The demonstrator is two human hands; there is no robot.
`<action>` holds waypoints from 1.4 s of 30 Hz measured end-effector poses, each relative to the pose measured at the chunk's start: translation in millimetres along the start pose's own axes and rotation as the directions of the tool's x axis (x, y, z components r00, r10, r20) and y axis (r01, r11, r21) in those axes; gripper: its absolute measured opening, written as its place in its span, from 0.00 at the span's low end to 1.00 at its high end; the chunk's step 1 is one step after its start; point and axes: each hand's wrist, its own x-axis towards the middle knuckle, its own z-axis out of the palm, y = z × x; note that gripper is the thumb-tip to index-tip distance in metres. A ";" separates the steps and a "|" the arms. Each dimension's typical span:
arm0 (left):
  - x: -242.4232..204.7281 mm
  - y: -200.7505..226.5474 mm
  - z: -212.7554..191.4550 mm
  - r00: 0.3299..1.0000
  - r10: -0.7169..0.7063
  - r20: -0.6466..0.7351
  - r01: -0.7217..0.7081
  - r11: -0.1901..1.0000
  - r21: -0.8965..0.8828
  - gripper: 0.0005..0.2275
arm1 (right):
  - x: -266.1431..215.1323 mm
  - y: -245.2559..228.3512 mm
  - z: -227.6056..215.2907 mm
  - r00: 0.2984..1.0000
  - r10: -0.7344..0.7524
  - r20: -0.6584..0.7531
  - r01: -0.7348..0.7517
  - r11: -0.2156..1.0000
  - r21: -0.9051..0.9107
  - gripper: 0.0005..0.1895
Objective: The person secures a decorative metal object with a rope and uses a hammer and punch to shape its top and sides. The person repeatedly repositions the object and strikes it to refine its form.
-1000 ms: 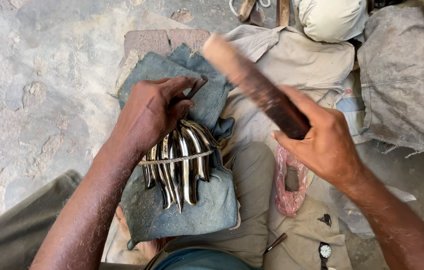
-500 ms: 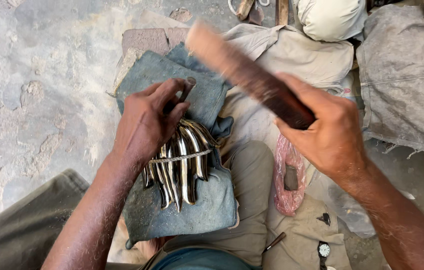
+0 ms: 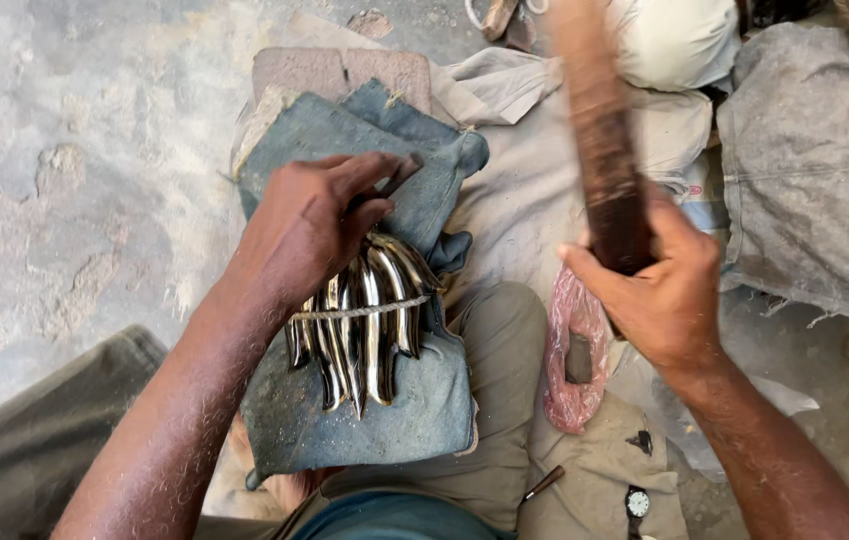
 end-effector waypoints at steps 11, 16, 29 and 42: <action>-5.7 -1.0 6.8 0.999 -0.039 -0.017 0.040 0.998 0.043 0.13 | -3.6 0.7 -1.8 0.996 -0.058 0.075 0.077 0.953 -0.293 0.30; -17.8 -23.0 -5.9 0.968 -0.163 -0.190 0.153 0.986 -0.070 0.14 | -0.7 15.9 12.5 0.966 0.249 0.074 -0.258 0.953 0.160 0.22; -18.8 -24.9 -3.4 0.960 -0.218 -0.177 0.185 0.965 -0.185 0.16 | 44.4 -45.3 -23.7 0.976 -0.075 0.204 -0.004 0.932 0.361 0.40; -24.4 -21.6 2.5 0.931 -0.288 -0.225 0.241 0.947 -0.214 0.16 | 82.0 -89.8 -35.8 0.933 -0.245 0.264 0.342 0.829 -0.443 0.34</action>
